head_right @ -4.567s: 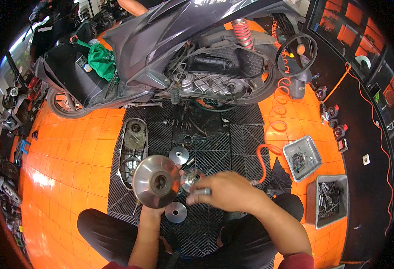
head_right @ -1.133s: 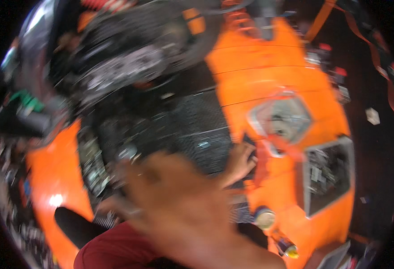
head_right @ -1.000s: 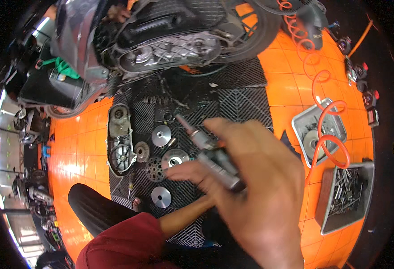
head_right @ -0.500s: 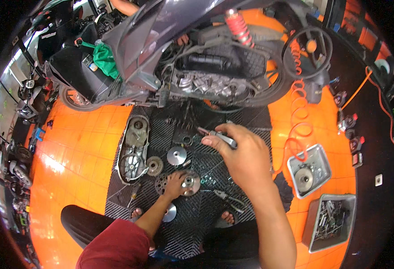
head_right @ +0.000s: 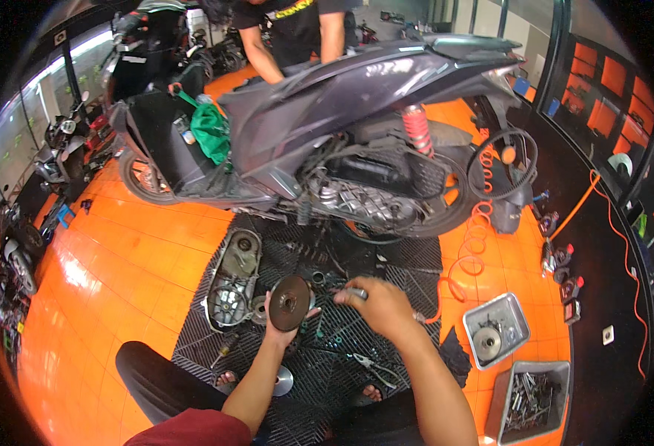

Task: The person cleans and assembles mechanical engine parts by hand, using a tool to manipulate small components on a mat.

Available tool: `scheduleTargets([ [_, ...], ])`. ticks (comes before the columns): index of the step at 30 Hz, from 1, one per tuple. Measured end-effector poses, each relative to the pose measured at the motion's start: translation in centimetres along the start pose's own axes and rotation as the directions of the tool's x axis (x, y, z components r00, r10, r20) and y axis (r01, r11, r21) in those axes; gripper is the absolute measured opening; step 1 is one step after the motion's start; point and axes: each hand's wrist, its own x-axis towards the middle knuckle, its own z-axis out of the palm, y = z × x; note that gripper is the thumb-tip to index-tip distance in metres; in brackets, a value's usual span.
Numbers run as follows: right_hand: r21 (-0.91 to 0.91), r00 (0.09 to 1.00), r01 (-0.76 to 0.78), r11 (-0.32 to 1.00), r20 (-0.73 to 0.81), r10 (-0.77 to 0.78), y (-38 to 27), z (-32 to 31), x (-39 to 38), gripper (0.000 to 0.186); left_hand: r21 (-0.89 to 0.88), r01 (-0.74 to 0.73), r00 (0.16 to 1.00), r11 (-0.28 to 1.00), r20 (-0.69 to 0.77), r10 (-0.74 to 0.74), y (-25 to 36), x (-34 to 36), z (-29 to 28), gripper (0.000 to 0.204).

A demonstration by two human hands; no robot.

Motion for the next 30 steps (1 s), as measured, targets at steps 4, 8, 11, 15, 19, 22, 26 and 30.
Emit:
scheduleTargets([
  [4, 0.064, 0.971, 0.205, 0.977, 0.113, -0.211, -2.4, 5.1, -0.7, 0.05, 0.021, -0.084, 0.996, 0.996, -0.005, 0.084, 3.8, -0.6, 1.2, 0.084],
  [8, 0.028, 0.948, 0.25, 0.968, 0.196, -0.25, -4.4, 7.5, -2.5, 0.047, 0.035, -0.082, 0.997, 0.996, 0.01, 0.082, 5.1, -3.8, 3.8, 0.103],
  [11, 0.047, 0.94, 0.273, 0.961, 0.198, -0.276, -4.6, 9.0, -4.1, 0.048, -0.051, -0.035, 0.999, 0.998, -0.006, 0.035, 4.3, -7.1, 4.6, 0.103],
  [15, -0.065, 0.938, 0.215, 0.974, 0.292, -0.187, -4.6, 9.5, -5.2, 0.048, -0.083, 0.045, 0.999, 0.996, 0.018, -0.044, 3.8, -8.8, 3.9, 0.1],
  [19, -0.027, 0.939, 0.136, 0.99, 0.323, -0.12, -3.1, 8.9, -4.7, 0.048, -0.076, 0.03, 0.996, 0.997, -0.081, -0.036, 3.4, -9.3, 2.8, 0.1],
  [22, -0.084, 0.955, 0.127, 0.988, 0.281, -0.099, -2.2, 9.0, -4.6, 0.054, -0.027, 0.044, 0.995, 0.999, -0.084, -0.046, 2.5, -9.6, 2.5, 0.103],
  [26, -0.121, 0.959, 0.113, 0.986, 0.273, -0.076, -0.9, 9.2, -3.7, 0.057, -0.082, 0.139, 0.99, 0.987, 0.026, -0.137, 1.6, -9.5, 2.9, 0.108],
  [30, -0.139, 0.978, 0.133, 0.981, 0.18, -0.107, -0.4, 9.2, -3.0, 0.044, 0.004, 0.19, 0.973, 0.982, 0.134, -0.189, 1.6, -10.1, 4.2, 0.105],
])
